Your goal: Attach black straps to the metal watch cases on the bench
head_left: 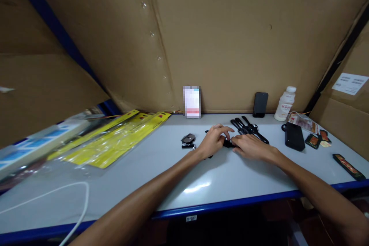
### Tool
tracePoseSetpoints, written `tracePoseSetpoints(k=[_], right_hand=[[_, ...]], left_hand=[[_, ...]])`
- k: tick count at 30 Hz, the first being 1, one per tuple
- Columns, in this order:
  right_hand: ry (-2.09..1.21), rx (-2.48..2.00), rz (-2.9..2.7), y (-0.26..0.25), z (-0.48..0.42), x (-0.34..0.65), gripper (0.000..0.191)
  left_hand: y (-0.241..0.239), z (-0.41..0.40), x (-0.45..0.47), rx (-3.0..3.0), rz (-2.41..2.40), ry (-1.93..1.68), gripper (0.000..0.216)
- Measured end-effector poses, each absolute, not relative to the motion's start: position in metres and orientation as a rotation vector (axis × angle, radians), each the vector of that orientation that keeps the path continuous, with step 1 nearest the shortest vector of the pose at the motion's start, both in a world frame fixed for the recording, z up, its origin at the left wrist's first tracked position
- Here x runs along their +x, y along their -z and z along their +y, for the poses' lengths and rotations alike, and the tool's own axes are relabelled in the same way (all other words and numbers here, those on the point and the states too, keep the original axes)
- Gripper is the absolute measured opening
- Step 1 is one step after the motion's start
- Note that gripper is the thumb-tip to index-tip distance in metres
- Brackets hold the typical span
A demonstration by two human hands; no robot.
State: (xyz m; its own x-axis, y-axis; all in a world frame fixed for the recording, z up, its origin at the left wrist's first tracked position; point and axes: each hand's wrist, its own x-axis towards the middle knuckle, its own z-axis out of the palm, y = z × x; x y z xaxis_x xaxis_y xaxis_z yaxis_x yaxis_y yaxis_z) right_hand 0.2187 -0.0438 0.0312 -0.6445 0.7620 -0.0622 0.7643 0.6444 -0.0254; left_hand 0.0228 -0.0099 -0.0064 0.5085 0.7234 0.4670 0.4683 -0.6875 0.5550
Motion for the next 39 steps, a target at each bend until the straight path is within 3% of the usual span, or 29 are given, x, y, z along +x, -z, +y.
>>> tracePoseSetpoints(k=[8, 20, 32, 39], right_hand=[[0.086, 1.32, 2.85, -0.0259, -0.042, 0.2217, 0.016], [0.092, 1.322, 2.836, -0.0287, -0.0439, 0.2203, 0.017], [0.082, 1.288, 2.868, -0.0253, -0.0411, 0.2213, 0.023], [0.077, 1.308, 2.857, -0.025, -0.0413, 0.2216, 0.017]], left_hand=[[0.0106, -0.0083, 0.0214, 2.468, 1.224, -0.968, 0.058], [0.0082, -0.01, 0.0218, 2.458, 1.178, -0.923, 0.048], [0.0088, -0.0081, 0.0218, 2.473, 0.962, -0.899, 0.06], [0.0063, -0.0076, 0.0181, 2.493, 1.186, -0.922, 0.05]])
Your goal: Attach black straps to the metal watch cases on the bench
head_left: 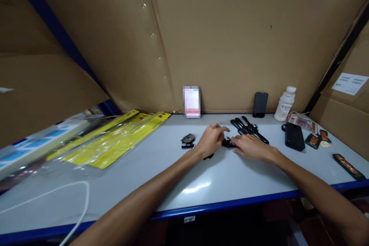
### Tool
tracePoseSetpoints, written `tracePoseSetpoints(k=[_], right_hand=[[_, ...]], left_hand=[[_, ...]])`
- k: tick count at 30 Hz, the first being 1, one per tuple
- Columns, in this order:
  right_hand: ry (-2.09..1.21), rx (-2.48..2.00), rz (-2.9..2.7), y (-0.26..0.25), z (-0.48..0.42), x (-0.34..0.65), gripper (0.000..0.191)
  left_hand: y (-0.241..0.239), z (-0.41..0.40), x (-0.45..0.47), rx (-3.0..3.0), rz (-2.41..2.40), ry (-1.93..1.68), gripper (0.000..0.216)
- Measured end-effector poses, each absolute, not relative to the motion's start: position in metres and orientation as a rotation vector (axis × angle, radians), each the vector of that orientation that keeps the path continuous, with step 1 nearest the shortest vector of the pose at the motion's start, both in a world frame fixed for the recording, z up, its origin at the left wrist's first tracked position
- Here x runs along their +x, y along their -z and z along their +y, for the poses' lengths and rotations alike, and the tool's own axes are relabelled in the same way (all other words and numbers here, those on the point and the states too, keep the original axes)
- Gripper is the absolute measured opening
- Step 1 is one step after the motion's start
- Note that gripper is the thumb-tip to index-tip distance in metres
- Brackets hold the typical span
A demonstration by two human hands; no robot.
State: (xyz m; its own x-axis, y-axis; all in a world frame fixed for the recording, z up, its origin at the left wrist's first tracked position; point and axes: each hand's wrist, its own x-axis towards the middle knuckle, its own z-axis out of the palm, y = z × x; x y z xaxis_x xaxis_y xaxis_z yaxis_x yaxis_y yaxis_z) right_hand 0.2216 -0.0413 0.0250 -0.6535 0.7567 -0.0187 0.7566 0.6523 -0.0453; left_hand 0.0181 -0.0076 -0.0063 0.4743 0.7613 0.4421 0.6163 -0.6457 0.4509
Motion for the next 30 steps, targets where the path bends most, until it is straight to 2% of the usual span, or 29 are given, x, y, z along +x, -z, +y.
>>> tracePoseSetpoints(k=[8, 16, 23, 30], right_hand=[[-0.099, -1.301, -2.874, -0.029, -0.043, 0.22, 0.02], [-0.075, -1.317, -2.888, -0.028, -0.044, 0.219, 0.018], [-0.038, -1.511, -2.901, -0.037, -0.038, 0.229, 0.021], [-0.037, -1.509, -2.906, -0.038, -0.034, 0.235, 0.018]], left_hand=[[0.004, -0.012, 0.02, 2.509, 0.971, -0.882, 0.056], [0.004, -0.007, 0.018, 2.474, 1.026, -0.896, 0.05], [0.002, 0.001, 0.001, 2.916, 1.04, -0.44, 0.028], [-0.001, -0.003, 0.001, 3.126, 1.046, -0.193, 0.028]])
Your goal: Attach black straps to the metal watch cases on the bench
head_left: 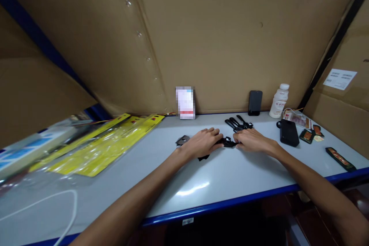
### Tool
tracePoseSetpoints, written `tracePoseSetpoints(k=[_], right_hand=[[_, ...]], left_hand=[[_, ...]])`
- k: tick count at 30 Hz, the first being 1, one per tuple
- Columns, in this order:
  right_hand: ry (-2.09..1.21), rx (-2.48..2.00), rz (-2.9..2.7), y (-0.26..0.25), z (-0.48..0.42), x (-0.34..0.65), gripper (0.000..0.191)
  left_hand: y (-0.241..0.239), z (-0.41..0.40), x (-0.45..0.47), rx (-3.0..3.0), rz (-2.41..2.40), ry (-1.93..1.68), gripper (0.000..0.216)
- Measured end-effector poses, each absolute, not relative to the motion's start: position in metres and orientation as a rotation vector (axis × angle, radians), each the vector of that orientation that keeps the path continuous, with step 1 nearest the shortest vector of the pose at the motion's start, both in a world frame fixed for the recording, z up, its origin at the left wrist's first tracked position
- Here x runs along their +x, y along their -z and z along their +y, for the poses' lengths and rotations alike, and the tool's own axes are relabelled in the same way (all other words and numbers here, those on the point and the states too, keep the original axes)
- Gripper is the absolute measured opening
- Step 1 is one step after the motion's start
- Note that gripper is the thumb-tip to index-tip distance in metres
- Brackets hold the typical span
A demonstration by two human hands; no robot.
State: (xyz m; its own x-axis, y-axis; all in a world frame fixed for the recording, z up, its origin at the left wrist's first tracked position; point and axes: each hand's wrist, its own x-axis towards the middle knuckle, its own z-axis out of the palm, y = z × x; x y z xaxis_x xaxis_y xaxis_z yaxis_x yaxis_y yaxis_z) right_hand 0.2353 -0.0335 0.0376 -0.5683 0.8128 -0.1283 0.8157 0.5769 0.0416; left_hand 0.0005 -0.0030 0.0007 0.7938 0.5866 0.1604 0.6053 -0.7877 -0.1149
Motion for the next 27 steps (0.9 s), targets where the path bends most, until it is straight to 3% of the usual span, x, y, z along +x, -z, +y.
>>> tracePoseSetpoints(k=[11, 27], right_hand=[[0.058, 1.411, 2.675, -0.036, -0.035, 0.236, 0.027], [0.025, 1.38, 2.754, -0.032, -0.032, 0.237, 0.024]], left_hand=[[-0.007, -0.008, 0.003, -2.803, -0.947, 0.085, 0.024], [-0.01, -0.008, 0.0, -2.827, -0.966, 0.078, 0.024]])
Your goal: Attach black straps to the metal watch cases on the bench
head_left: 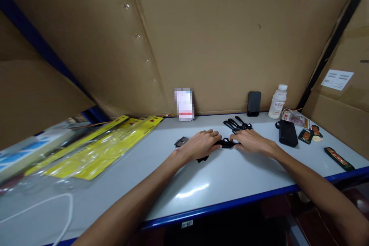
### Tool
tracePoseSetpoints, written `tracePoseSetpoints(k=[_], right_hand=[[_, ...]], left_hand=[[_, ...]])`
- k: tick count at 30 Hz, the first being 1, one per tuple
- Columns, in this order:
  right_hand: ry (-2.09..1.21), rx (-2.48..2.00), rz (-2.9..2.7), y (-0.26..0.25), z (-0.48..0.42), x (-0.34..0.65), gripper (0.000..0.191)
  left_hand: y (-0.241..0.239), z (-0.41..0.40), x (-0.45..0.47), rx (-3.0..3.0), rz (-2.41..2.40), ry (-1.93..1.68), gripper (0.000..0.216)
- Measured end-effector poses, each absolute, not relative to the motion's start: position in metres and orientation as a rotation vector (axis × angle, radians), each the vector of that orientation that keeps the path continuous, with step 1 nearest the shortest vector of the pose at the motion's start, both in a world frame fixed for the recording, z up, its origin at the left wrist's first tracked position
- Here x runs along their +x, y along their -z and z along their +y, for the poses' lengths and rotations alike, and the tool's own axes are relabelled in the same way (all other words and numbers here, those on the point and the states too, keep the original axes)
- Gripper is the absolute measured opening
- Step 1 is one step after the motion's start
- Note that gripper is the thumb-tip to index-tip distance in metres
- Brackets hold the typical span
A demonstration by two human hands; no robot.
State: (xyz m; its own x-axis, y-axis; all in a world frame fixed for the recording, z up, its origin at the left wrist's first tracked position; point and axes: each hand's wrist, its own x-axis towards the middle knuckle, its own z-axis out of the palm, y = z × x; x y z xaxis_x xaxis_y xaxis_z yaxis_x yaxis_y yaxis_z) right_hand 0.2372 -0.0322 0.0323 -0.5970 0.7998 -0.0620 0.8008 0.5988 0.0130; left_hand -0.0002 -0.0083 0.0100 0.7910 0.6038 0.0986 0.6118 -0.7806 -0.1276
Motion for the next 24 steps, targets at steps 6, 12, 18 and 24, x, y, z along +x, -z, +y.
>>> tracePoseSetpoints(k=[6, 12, 18, 24], right_hand=[[-0.121, 1.341, 2.738, -0.029, -0.033, 0.233, 0.026], [-0.128, 1.305, 2.757, -0.031, -0.03, 0.231, 0.022], [-0.289, 1.218, 2.755, -0.026, -0.033, 0.228, 0.024], [-0.458, 1.129, 2.789, -0.014, -0.031, 0.227, 0.026]], left_hand=[[-0.017, -0.006, -0.009, -2.876, -0.991, 0.046, 0.025], [-0.02, -0.008, -0.009, -2.871, -1.011, 0.073, 0.029], [-0.019, -0.006, -0.011, -2.88, -1.0, 0.119, 0.033], [-0.017, -0.004, -0.015, -2.833, -1.026, 0.083, 0.034]])
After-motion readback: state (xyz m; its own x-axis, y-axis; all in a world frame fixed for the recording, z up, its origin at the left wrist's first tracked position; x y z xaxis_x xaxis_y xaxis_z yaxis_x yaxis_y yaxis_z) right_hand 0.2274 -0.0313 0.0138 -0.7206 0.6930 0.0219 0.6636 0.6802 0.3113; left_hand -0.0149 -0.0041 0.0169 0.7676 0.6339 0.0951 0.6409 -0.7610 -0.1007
